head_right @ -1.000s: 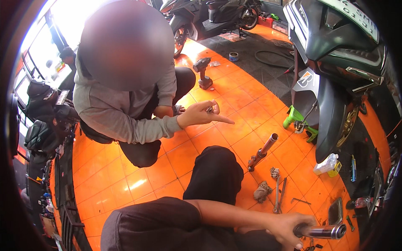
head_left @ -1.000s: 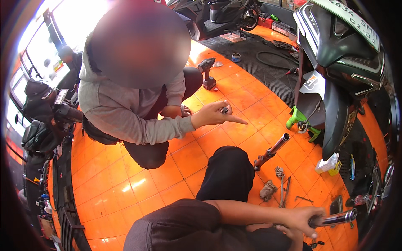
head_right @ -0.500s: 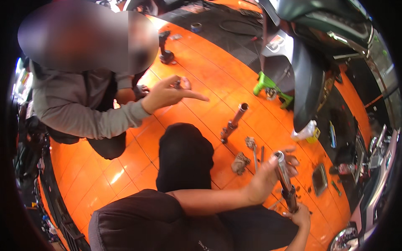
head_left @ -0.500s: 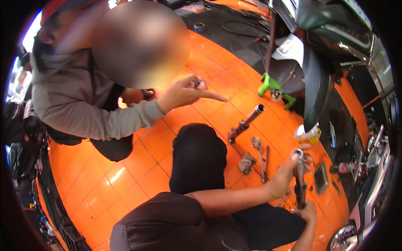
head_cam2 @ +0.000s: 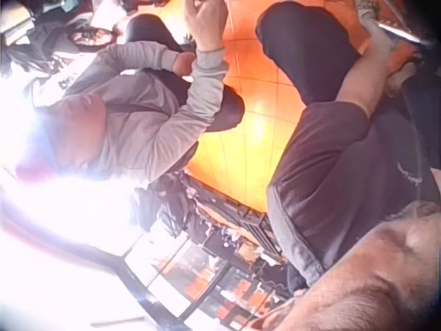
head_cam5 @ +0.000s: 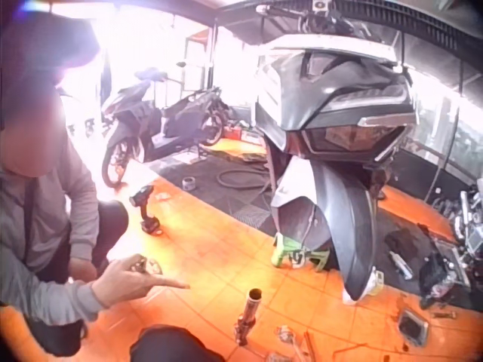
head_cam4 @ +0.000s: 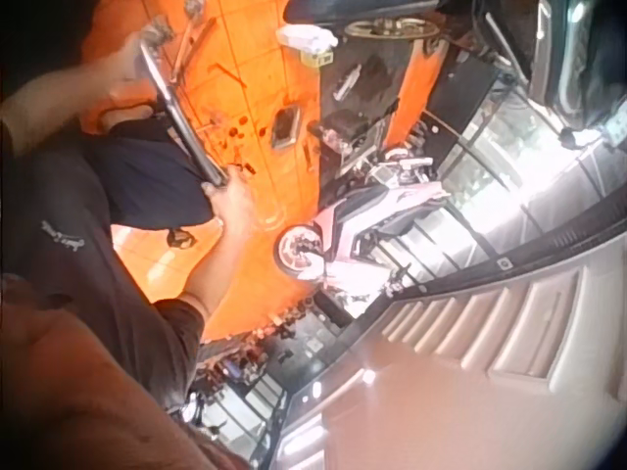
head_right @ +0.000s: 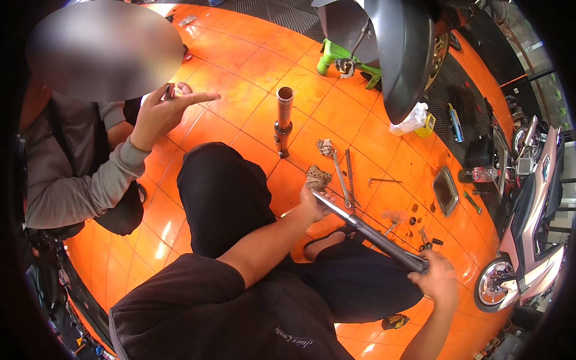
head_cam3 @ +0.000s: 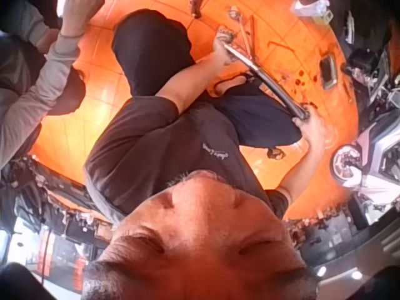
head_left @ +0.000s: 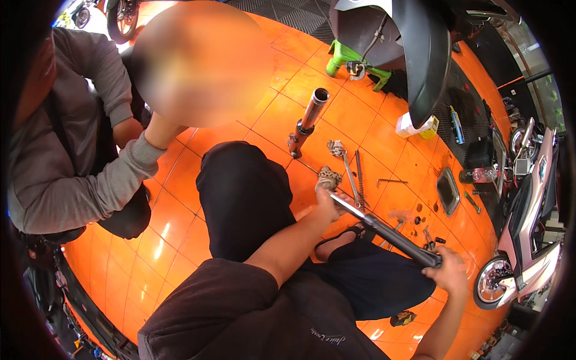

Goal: The person disassembles motorcycle fork components using an impact driver and hand tools, pours fluid from a container into a measuring cup, and then pours the fluid into the fork tube before reassembling internal spring and rod components.

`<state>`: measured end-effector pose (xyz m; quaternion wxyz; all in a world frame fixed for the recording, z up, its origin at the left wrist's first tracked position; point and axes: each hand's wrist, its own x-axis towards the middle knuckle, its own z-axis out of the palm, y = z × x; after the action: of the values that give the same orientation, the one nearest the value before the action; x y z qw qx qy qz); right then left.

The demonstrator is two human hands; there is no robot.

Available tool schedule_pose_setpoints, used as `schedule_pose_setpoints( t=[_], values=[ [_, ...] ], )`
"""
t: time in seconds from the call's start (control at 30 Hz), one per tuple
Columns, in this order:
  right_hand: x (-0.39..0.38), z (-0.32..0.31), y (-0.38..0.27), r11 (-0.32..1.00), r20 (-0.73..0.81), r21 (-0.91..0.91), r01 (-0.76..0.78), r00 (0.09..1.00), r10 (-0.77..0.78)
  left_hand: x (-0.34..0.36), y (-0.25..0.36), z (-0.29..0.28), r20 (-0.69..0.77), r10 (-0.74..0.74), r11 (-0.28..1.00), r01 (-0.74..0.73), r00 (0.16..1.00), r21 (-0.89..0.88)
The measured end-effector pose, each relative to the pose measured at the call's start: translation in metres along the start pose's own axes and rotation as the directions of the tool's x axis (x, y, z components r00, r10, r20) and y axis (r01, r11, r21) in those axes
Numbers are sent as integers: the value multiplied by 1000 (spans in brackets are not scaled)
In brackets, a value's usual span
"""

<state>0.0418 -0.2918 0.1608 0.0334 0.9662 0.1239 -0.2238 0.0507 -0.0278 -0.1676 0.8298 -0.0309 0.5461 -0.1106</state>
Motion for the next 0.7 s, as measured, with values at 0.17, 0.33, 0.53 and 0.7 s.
schedule_pose_setpoints(
  t=[0.17,0.33,0.53,0.7],
  values=[
    [-23,1,-60,991,12,30,132,991,-132,42,26,-13,-139,-29,968,62,990,242],
    [-33,-7,-98,988,-161,21,154,976,-148,53,13,5,-84,-76,965,94,994,245],
    [1,-9,-135,927,-265,-105,359,888,-374,91,30,-4,-42,-114,982,119,993,144],
    [53,-4,-156,892,-269,-109,438,851,-450,96,23,1,-221,-72,986,102,973,129]
  ],
)
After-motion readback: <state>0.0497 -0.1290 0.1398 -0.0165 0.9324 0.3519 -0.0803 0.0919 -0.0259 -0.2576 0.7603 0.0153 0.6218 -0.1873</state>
